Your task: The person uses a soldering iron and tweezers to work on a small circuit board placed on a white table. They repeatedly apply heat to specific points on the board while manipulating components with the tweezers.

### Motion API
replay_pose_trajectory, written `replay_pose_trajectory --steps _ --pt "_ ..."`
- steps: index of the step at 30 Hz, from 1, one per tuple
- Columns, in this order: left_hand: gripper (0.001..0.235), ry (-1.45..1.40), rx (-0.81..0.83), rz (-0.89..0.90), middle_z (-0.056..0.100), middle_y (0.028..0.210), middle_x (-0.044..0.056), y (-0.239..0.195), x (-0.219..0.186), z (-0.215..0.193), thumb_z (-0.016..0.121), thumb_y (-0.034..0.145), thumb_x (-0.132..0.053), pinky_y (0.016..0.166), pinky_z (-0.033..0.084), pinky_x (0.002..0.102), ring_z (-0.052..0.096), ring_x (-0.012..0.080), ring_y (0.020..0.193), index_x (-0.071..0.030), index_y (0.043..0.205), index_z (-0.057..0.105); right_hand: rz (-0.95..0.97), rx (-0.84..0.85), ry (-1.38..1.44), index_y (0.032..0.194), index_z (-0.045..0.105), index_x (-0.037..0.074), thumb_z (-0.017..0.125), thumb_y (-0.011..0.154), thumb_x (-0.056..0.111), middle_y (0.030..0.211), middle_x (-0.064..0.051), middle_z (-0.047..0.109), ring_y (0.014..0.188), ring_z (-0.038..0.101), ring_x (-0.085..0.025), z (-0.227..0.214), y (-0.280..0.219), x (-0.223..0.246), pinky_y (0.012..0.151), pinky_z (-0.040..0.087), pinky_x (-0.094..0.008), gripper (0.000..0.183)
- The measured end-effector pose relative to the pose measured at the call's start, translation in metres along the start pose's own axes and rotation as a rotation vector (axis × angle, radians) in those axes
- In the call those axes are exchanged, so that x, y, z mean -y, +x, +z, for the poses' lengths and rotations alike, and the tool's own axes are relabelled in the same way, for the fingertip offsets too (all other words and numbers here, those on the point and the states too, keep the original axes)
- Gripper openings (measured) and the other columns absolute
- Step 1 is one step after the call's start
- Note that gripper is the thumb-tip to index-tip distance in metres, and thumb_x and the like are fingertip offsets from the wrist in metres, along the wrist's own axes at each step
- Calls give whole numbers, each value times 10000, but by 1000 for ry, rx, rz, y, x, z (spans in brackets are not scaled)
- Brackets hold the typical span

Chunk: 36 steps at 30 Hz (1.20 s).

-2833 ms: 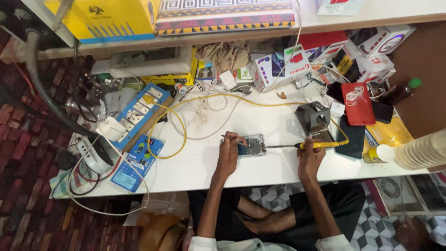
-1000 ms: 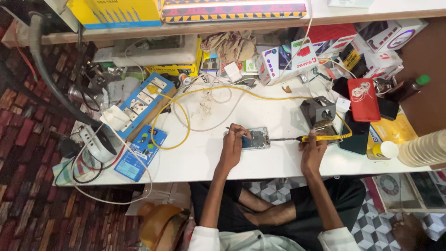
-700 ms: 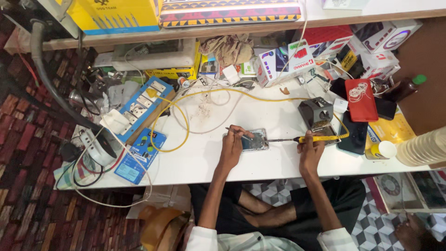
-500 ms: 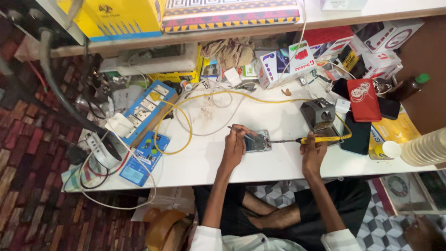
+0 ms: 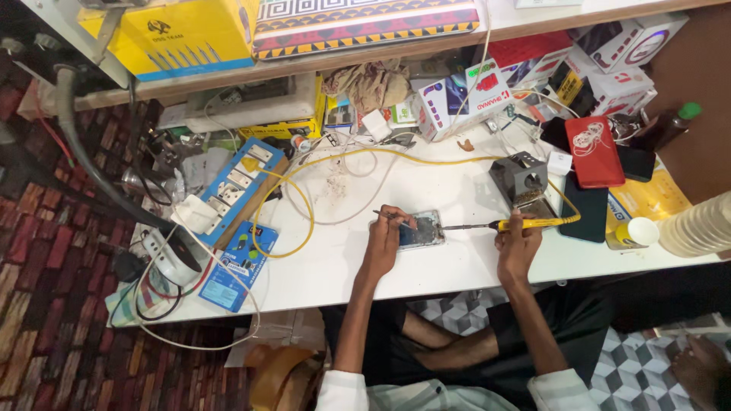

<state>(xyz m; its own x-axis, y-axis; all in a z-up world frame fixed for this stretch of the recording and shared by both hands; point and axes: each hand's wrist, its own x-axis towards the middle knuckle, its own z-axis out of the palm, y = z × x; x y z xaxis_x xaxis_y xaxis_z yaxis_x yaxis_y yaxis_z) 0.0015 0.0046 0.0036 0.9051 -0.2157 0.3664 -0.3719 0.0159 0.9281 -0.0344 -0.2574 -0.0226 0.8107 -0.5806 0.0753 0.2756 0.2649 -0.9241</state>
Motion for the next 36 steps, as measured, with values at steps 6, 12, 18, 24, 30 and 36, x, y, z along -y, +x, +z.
replay_pose_trajectory --steps 6,12,18,24,30,36 --pt "180 1 -10 -23 727 906 80 -1 -6 -2 417 1115 -165 629 447 279 493 101 626 -27 1067 522 -18 -31 -21 1008 482 63 573 1102 232 776 -18 506 559 437 -78 -6 6 -12 455 343 -256 214" --pt "192 -1 -12 9 705 870 102 1 1 0 474 1116 -196 791 511 309 627 158 809 -20 1046 499 6 20 -11 1046 474 86 574 1102 241 776 -5 480 560 425 -83 -9 7 -17 492 390 -264 192" --pt "188 13 -13 45 714 889 118 2 -8 -1 463 1122 -174 861 530 312 674 164 869 -7 1042 496 4 8 -75 1004 461 52 571 1117 260 726 -25 466 538 443 -104 -6 7 -13 501 409 -279 261" --pt "161 -2 -21 91 718 901 127 2 -6 -1 455 1112 -140 842 531 315 679 176 866 1 1047 498 -19 25 -61 1002 469 43 578 1106 238 738 -27 492 552 455 -106 -4 6 -15 504 422 -279 246" --pt "151 17 -18 90 719 902 126 4 0 0 465 1118 -134 844 529 310 676 175 869 -4 1049 497 -31 21 -24 1031 467 56 552 1116 250 749 -23 496 557 455 -98 -4 8 -9 508 418 -264 229" --pt "155 -15 -17 103 714 915 109 2 1 0 451 1136 -145 853 530 306 670 154 873 -13 1066 492 -48 60 -54 1017 453 62 551 1120 259 741 -21 463 542 431 -101 -1 4 -6 501 412 -275 243"
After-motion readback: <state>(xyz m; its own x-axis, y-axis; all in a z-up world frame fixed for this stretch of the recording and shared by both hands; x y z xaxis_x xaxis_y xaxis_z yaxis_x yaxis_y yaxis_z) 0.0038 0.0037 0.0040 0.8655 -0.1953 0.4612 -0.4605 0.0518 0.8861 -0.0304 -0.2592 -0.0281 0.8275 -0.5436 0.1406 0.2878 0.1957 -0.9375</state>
